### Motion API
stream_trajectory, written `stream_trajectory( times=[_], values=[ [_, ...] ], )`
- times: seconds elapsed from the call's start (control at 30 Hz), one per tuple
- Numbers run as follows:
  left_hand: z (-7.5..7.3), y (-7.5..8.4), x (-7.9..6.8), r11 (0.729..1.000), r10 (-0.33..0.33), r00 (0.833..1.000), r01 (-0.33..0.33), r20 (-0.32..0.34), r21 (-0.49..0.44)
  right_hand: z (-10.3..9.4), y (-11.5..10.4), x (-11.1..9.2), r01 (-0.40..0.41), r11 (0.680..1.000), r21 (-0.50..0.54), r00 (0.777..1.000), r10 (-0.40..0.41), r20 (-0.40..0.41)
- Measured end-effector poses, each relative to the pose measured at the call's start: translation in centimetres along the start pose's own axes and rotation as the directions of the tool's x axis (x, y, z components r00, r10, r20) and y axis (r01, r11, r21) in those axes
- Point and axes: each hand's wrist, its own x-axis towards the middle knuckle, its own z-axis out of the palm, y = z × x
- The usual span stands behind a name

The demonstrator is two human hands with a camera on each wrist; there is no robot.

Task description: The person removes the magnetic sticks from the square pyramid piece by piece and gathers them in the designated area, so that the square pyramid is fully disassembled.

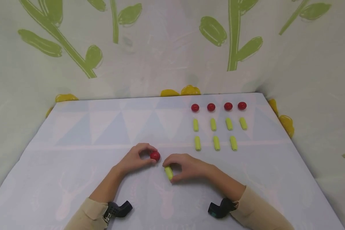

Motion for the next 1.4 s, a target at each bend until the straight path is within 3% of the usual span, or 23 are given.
stream_trajectory(
  times=[0.1, 0.2, 0.27, 0.37, 0.53, 0.67, 0.8, 0.9, 1.07, 1.23, 1.4],
  values=[
    [0.2, 0.0, 0.2, 0.995, 0.101, 0.993, -0.100, -0.052, 0.032, -0.5, 0.4, -1.0, 0.045, 0.999, 0.013, 0.997, -0.044, -0.060],
    [0.3, 0.1, 0.6, 0.981, 0.190, 0.976, -0.184, -0.103, 0.065, -1.0, 0.7, -2.1, 0.106, 0.994, 0.017, 0.985, -0.103, -0.137],
    [0.2, 0.4, 0.9, 0.975, 0.213, 0.970, -0.203, -0.121, 0.089, -1.3, 0.9, -2.7, 0.126, 0.992, -0.001, 0.975, -0.124, -0.183],
    [-0.1, 1.1, 1.6, 0.975, 0.204, 0.972, -0.191, -0.115, 0.117, -1.7, 1.1, -3.7, 0.127, 0.992, -0.014, 0.962, -0.127, -0.243],
    [-0.6, 2.0, 3.1, 0.987, 0.129, 0.988, -0.120, -0.085, 0.104, -2.6, 1.0, -5.5, 0.051, 0.999, 0.000, 0.947, -0.048, -0.318],
    [-0.9, 1.9, 4.5, 0.997, 0.007, 0.998, -0.002, -0.064, 0.072, -3.3, 1.3, -6.6, 0.050, 0.999, -0.009, 0.928, -0.050, -0.369],
    [-1.1, 1.5, 5.8, 0.993, -0.120, 0.991, 0.120, -0.059, 0.004, -4.0, 1.8, -7.6, 0.048, 0.999, 0.000, 0.916, -0.044, -0.399],
    [-1.0, 1.3, 6.9, 0.984, -0.177, 0.983, 0.175, -0.057, -0.034, -4.6, 2.1, -8.6, -0.009, 1.000, 0.007, 0.905, 0.011, -0.424],
    [-0.4, 0.9, 8.9, 0.976, -0.204, 0.976, 0.197, -0.080, -0.089, -5.6, 2.5, -10.4, -0.156, 0.988, 0.002, 0.873, 0.139, -0.468],
    [0.5, 0.3, 11.7, 0.967, -0.206, 0.973, 0.185, -0.106, -0.176, -7.0, 2.9, -12.5, -0.294, 0.954, 0.054, 0.810, 0.279, -0.516],
    [1.6, -0.1, 14.3, 0.968, -0.199, 0.966, 0.167, -0.167, -0.187, -8.3, 3.8, -15.0, -0.341, 0.938, 0.056, 0.760, 0.311, -0.571]
  ],
)
